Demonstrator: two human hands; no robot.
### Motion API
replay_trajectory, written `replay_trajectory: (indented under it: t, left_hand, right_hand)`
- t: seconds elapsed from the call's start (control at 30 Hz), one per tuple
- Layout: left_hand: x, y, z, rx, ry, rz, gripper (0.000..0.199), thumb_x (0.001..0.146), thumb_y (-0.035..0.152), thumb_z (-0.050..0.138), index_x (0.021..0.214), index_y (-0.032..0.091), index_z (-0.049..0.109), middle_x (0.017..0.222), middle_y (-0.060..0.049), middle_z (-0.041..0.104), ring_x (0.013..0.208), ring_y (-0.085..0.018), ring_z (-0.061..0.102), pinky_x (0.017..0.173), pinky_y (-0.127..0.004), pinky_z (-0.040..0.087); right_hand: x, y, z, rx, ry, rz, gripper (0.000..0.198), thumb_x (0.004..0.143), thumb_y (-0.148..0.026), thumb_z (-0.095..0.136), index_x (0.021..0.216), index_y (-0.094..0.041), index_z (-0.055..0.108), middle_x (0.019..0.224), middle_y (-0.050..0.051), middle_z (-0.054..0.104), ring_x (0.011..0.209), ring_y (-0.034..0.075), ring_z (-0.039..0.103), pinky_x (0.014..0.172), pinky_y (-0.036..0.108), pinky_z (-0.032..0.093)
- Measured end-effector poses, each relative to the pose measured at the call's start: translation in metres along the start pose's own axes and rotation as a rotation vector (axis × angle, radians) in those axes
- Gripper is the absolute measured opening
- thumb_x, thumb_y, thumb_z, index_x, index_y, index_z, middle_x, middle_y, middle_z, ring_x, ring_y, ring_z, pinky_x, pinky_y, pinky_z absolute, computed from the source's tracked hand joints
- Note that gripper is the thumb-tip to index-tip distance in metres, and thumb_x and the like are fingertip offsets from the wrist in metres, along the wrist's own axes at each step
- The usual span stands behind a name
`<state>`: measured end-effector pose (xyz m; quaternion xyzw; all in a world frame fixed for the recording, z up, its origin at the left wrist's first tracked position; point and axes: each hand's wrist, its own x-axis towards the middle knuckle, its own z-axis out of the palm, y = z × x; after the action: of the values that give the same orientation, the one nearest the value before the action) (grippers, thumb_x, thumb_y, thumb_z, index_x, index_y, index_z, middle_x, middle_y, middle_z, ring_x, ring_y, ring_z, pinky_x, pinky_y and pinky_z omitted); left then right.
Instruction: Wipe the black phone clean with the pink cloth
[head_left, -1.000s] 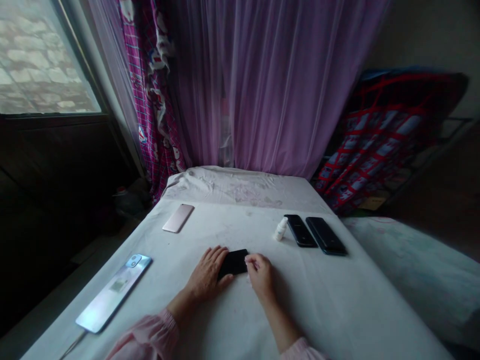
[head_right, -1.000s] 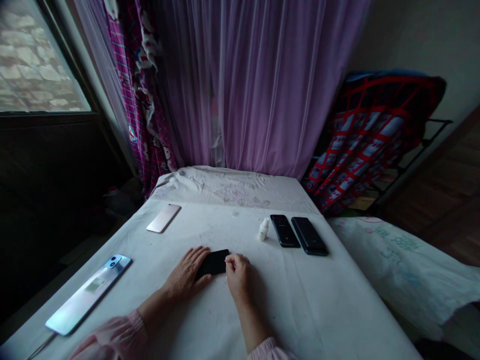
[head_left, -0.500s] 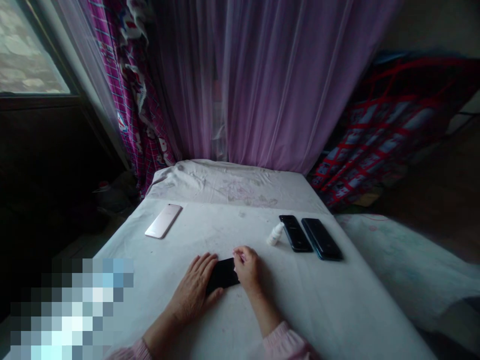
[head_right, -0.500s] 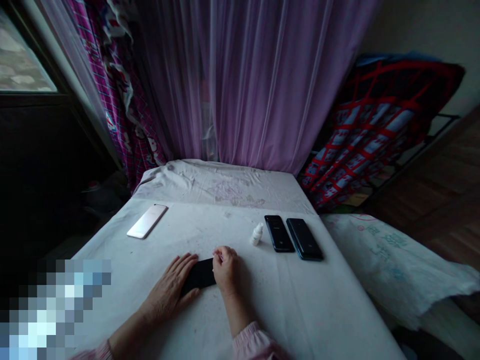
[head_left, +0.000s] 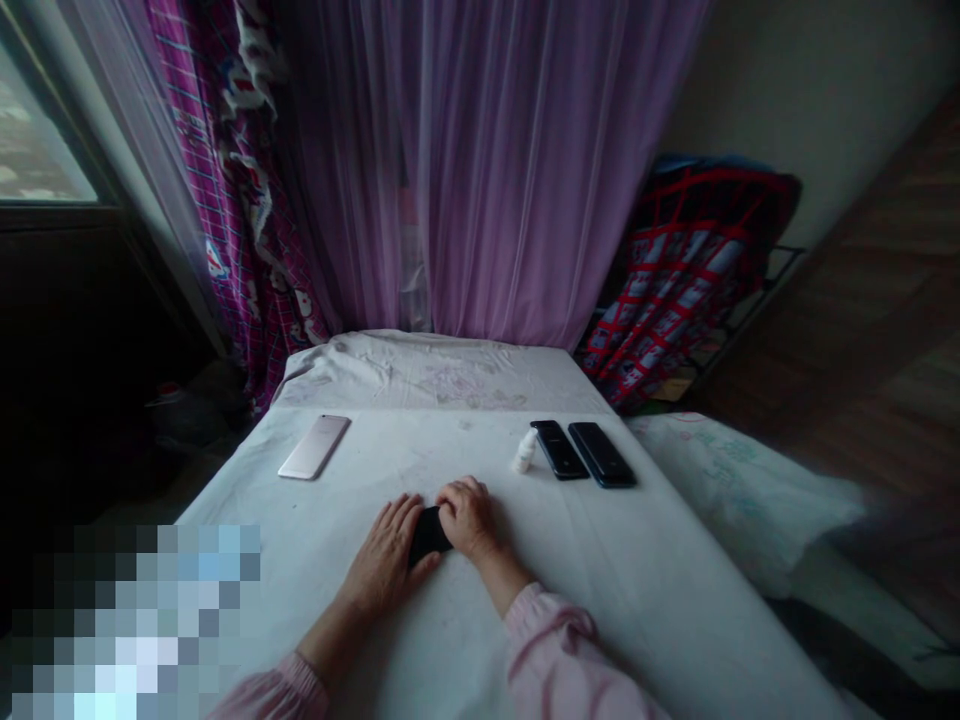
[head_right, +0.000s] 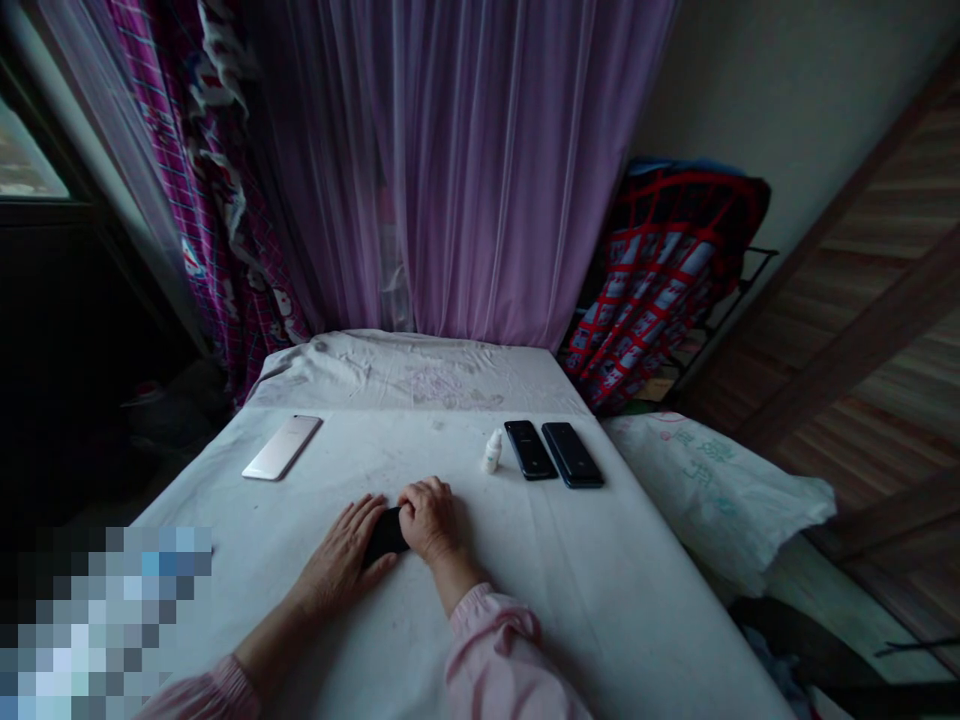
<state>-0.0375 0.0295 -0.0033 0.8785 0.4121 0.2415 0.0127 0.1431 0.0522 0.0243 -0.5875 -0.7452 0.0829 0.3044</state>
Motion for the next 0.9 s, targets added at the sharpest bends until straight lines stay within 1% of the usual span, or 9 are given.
replay_trajectory:
  t: [0.07, 0.13, 0.33, 0.4, 0.47, 0.6, 0.7, 0.8, 0.9]
  left_hand:
    - [0.001, 0.0, 0.0, -0.014, -0.012, -0.005, 0.061, 0.09, 0.055, 0.051, 0.134, 0.014, 0.045, 0.139, -0.019, 0.052, 0.133, -0.032, 0.044, 0.109, -0.053, 0.038]
    - [0.002, 0.0, 0.001, -0.025, -0.017, -0.02, 0.061, 0.089, 0.056, 0.051, 0.133, 0.013, 0.046, 0.138, -0.019, 0.053, 0.132, -0.032, 0.045, 0.109, -0.053, 0.038]
    - [0.002, 0.003, -0.001, -0.036, -0.02, -0.034, 0.062, 0.089, 0.056, 0.052, 0.133, 0.014, 0.047, 0.139, -0.018, 0.052, 0.133, -0.033, 0.045, 0.11, -0.053, 0.037]
    - [0.003, 0.003, -0.002, -0.031, -0.029, -0.03, 0.062, 0.089, 0.057, 0.051, 0.134, 0.013, 0.046, 0.139, -0.018, 0.052, 0.133, -0.033, 0.044, 0.11, -0.053, 0.036]
    - [0.003, 0.003, -0.003, -0.033, -0.039, -0.024, 0.063, 0.089, 0.057, 0.051, 0.134, 0.013, 0.045, 0.139, -0.019, 0.052, 0.133, -0.032, 0.044, 0.11, -0.053, 0.036]
    - [0.004, 0.003, -0.002, -0.05, -0.049, -0.019, 0.063, 0.088, 0.057, 0.052, 0.134, 0.013, 0.045, 0.138, -0.019, 0.052, 0.133, -0.032, 0.044, 0.111, -0.053, 0.035]
    - [0.004, 0.004, -0.003, -0.054, -0.047, -0.029, 0.064, 0.088, 0.059, 0.051, 0.133, 0.014, 0.046, 0.138, -0.019, 0.052, 0.133, -0.032, 0.044, 0.111, -0.053, 0.035]
    - [0.005, 0.005, -0.004, -0.05, -0.056, -0.041, 0.065, 0.088, 0.058, 0.051, 0.135, 0.012, 0.045, 0.138, -0.02, 0.052, 0.133, -0.033, 0.044, 0.11, -0.054, 0.035]
    - [0.005, 0.007, -0.005, -0.042, -0.054, -0.06, 0.065, 0.088, 0.056, 0.052, 0.135, 0.012, 0.045, 0.139, -0.02, 0.052, 0.132, -0.033, 0.045, 0.111, -0.052, 0.035]
  right_hand:
    - [0.003, -0.005, 0.0, -0.022, -0.085, -0.017, 0.026, 0.072, -0.004, 0.051, 0.076, -0.024, 0.068, 0.083, 0.0, 0.07, 0.094, 0.019, 0.056, 0.085, 0.029, 0.037]
    - [0.005, -0.005, -0.003, -0.026, -0.135, -0.016, 0.026, 0.074, -0.005, 0.051, 0.077, -0.025, 0.069, 0.085, 0.0, 0.071, 0.095, 0.018, 0.056, 0.085, 0.029, 0.036]
    - [0.003, 0.02, -0.02, -0.01, -0.123, 0.023, 0.028, 0.075, -0.004, 0.049, 0.077, -0.023, 0.069, 0.084, 0.002, 0.072, 0.09, 0.019, 0.058, 0.083, 0.028, 0.04]
    - [0.003, 0.024, -0.022, 0.0, -0.12, 0.023, 0.029, 0.074, -0.003, 0.049, 0.077, -0.023, 0.07, 0.084, 0.002, 0.072, 0.089, 0.019, 0.058, 0.082, 0.027, 0.041]
    - [0.004, 0.021, -0.018, 0.015, -0.126, 0.007, 0.031, 0.073, -0.002, 0.049, 0.076, -0.023, 0.07, 0.083, 0.001, 0.072, 0.087, 0.018, 0.059, 0.081, 0.026, 0.042]
    - [0.01, 0.009, -0.002, 0.054, -0.142, -0.034, 0.031, 0.071, -0.001, 0.051, 0.072, -0.025, 0.071, 0.079, -0.001, 0.072, 0.084, 0.017, 0.06, 0.08, 0.024, 0.042]
    - [0.012, 0.013, 0.0, 0.073, -0.12, -0.022, 0.03, 0.069, -0.002, 0.052, 0.07, -0.026, 0.07, 0.076, -0.002, 0.072, 0.082, 0.017, 0.06, 0.079, 0.024, 0.043]
    - [0.008, 0.031, -0.011, 0.079, -0.056, 0.04, 0.027, 0.069, -0.004, 0.052, 0.067, -0.025, 0.068, 0.072, 0.0, 0.07, 0.078, 0.017, 0.061, 0.074, 0.025, 0.044]
    - [0.001, 0.048, -0.022, 0.097, 0.034, 0.104, 0.025, 0.073, -0.006, 0.049, 0.073, -0.023, 0.068, 0.075, 0.001, 0.07, 0.076, 0.018, 0.063, 0.07, 0.026, 0.046]
